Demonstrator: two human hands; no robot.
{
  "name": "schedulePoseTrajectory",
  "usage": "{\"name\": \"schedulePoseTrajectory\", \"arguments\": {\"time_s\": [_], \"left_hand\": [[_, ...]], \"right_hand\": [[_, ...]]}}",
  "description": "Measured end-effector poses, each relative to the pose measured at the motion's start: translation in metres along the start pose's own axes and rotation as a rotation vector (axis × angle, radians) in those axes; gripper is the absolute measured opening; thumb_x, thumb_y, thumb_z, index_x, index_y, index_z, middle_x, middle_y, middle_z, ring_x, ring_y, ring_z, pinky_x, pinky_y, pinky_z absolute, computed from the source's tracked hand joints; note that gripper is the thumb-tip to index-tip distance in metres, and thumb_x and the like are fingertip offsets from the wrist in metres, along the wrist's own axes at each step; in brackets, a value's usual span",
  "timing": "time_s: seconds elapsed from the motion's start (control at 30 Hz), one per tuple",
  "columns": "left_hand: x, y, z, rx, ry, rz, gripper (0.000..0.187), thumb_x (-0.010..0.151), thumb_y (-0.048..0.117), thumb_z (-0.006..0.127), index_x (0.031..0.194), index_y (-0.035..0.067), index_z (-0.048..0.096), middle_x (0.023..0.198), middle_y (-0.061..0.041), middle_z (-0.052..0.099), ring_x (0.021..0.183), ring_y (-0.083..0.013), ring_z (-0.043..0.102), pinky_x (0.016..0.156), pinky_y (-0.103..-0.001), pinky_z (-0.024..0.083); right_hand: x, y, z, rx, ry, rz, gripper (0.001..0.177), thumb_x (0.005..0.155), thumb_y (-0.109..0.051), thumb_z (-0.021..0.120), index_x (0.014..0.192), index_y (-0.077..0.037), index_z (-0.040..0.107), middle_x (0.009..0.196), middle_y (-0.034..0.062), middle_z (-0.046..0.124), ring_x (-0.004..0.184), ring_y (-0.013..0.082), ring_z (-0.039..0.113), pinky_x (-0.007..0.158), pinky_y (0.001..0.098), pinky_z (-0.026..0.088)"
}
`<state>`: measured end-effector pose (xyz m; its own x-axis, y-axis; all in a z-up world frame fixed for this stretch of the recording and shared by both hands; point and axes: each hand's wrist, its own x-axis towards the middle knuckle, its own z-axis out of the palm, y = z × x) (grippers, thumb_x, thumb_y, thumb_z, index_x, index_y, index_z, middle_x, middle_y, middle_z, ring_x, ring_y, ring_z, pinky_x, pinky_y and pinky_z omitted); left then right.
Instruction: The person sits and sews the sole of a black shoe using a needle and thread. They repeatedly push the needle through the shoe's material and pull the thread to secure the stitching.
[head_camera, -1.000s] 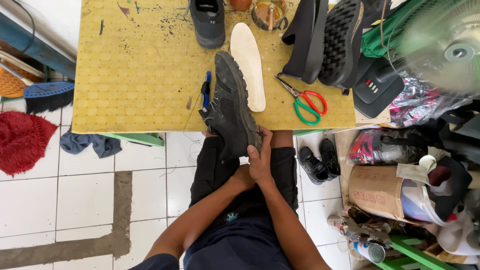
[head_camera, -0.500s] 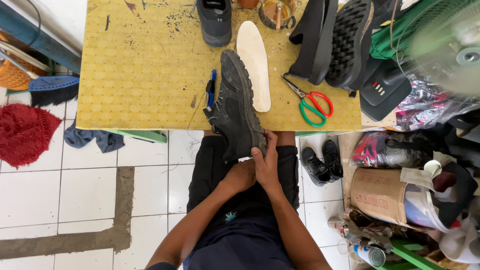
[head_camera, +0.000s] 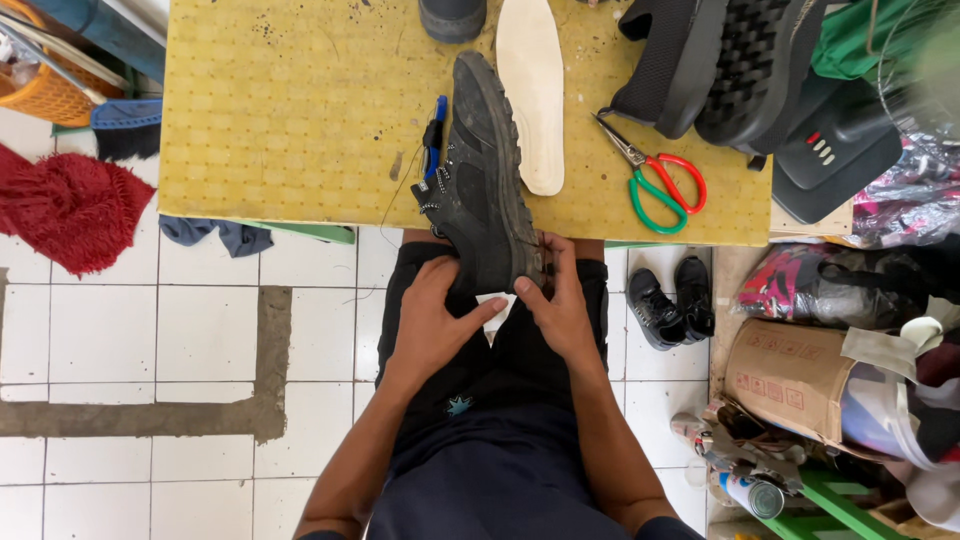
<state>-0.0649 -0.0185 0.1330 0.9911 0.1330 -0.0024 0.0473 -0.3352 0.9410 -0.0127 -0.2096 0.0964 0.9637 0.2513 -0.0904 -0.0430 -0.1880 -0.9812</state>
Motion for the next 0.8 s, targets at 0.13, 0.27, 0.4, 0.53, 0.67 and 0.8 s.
{"name": "schedulePoseTrajectory", "arguments": {"time_s": [0.13,0.27,0.4,0.53,0.67,0.8], "left_hand": [[0.016,0.001,-0.004,0.162,-0.054,0.066,0.032,0.097,0.033,0.076,0.112,0.005,0.075,0.103,-0.018,0.075,0.118,-0.0423,0.066,0.103,-0.054,0.044],[0.025,0.010,-0.006,-0.317,-0.149,-0.164,0.033,0.093,0.016,0.077,0.121,-0.001,0.075,0.109,-0.020,0.080,0.112,-0.0304,0.072,0.093,-0.044,0.058],[0.033,0.009,-0.004,-0.458,-0.153,-0.229,0.034,0.088,0.018,0.084,0.117,0.001,0.078,0.106,-0.018,0.081,0.108,-0.0241,0.073,0.090,-0.041,0.060],[0.036,0.007,0.007,-0.448,-0.091,-0.243,0.032,0.091,0.023,0.084,0.114,0.001,0.079,0.102,-0.018,0.081,0.104,-0.0228,0.074,0.084,-0.039,0.060],[0.039,0.002,0.011,-0.485,-0.080,-0.291,0.025,0.091,0.021,0.084,0.109,0.002,0.081,0.098,-0.014,0.082,0.096,-0.0169,0.073,0.082,-0.034,0.060],[0.040,0.004,0.011,-0.551,-0.050,-0.314,0.022,0.089,0.017,0.086,0.104,0.002,0.081,0.090,-0.012,0.081,0.087,-0.0152,0.073,0.077,-0.031,0.060]], "right_hand": [[0.002,0.023,-0.035,0.179,-0.113,0.003,0.063,0.100,-0.039,0.063,0.148,-0.007,0.038,0.152,0.0219,0.050,0.059,0.0145,0.063,0.035,0.0189,0.041],[-0.006,0.001,-0.079,-0.149,0.079,0.146,0.036,0.107,-0.028,0.058,0.130,-0.005,0.044,0.101,0.0197,0.071,0.046,0.0194,0.057,0.039,0.0280,0.038],[-0.009,-0.042,-0.106,-0.669,0.067,0.387,0.043,0.107,-0.039,0.060,0.130,-0.002,0.061,0.107,0.0225,0.076,0.075,0.0314,0.075,0.069,0.0453,0.054],[-0.014,-0.096,-0.086,-0.658,-0.016,0.122,0.041,0.110,-0.008,0.039,0.140,0.010,0.060,0.121,0.0335,0.069,0.100,0.0477,0.071,0.080,0.0533,0.057],[-0.007,-0.099,-0.070,-0.546,-0.078,-0.128,0.027,0.106,-0.013,0.058,0.123,-0.011,0.078,0.086,0.0056,0.075,0.066,0.0189,0.067,0.061,0.0303,0.057],[0.007,-0.103,-0.058,-0.613,-0.199,-0.285,0.033,0.108,-0.018,0.054,0.133,-0.011,0.074,0.090,0.0119,0.070,0.066,0.0261,0.064,0.060,0.0363,0.055]]}}
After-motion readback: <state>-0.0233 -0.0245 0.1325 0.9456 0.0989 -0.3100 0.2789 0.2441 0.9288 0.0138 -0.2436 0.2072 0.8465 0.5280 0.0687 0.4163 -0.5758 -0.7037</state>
